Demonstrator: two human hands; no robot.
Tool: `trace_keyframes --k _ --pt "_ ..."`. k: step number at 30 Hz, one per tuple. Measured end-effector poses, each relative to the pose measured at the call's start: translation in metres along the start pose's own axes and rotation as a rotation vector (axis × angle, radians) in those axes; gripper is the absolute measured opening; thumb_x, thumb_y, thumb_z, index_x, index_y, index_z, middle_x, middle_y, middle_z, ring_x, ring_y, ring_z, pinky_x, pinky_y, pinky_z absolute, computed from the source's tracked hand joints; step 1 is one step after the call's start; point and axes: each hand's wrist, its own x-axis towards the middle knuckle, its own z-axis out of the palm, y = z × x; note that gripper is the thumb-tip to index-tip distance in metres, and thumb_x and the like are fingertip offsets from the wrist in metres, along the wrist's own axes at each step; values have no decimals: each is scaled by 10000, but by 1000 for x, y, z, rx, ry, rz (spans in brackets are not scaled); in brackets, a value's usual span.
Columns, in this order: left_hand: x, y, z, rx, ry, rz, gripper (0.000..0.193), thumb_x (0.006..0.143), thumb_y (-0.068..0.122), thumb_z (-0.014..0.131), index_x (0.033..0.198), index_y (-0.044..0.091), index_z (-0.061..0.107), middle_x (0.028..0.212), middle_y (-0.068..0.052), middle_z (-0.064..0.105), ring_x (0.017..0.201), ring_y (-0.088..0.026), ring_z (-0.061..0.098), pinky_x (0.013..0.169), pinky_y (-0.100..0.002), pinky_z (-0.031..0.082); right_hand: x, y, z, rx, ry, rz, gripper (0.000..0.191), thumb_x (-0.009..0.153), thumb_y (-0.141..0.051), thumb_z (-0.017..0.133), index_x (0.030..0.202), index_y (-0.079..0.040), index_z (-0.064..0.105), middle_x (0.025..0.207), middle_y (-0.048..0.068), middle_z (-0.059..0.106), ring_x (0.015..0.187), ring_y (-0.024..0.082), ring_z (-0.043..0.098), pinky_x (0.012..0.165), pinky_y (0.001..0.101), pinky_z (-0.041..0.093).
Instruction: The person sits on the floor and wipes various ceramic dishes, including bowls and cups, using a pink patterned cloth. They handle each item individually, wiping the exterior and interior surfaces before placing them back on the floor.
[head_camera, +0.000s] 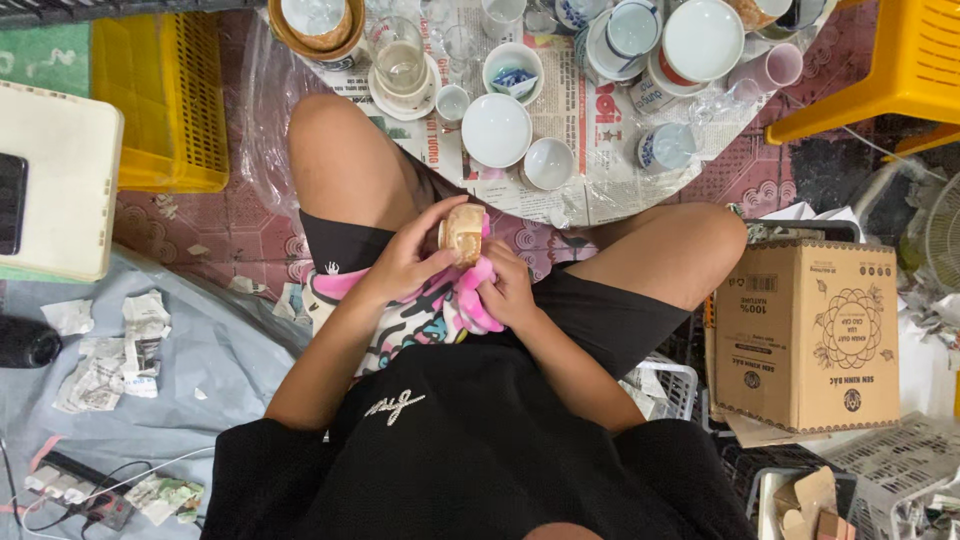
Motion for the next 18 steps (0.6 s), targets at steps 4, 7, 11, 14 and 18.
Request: trace_keyframes --k 4,7,11,14,18 --pt "-3 5 1 -34 -3 52 770 929 99 769 1573 32 351 1429 -104 541 1293 -166 563 1123 -325 463 -2 5 -1 -10 -6 -60 78 868 -37 601 922 3 643 885 130 624 854 317 603 808 389 487" --pt "-2 9 3 166 38 157 805 844 63 839 1513 59 391 1432 -126 536 1316 -211 557 1123 -343 467 -3 9 0 -39 3 57 48 862 -42 643 882 2 635 806 126 579 779 300 571 739 379 453" --pt "1 11 9 421 141 234 834 762 79 895 1443 89 415 1463 -149 524 1353 -258 561 1107 -352 496 -13 24 6 14 34 143 96 889 -44 575 951 4 630 864 114 589 818 263 588 764 357 473" --pt "3 13 12 427 185 96 885 717 109 911 1456 71 426 1424 -144 558 1287 -249 600 1028 -346 542 -26 43 10 194 98 257 172 945 -68 505 1055 -4 620 923 58 629 848 168 609 786 303 499" --pt "6 17 14 606 174 103 886 671 123 913 1445 39 492 1332 -148 587 1128 -226 634 868 -341 560 -42 65 23 454 216 402 191 1042 -97 471 1126 2 612 931 -1 639 831 76 586 757 247 498"
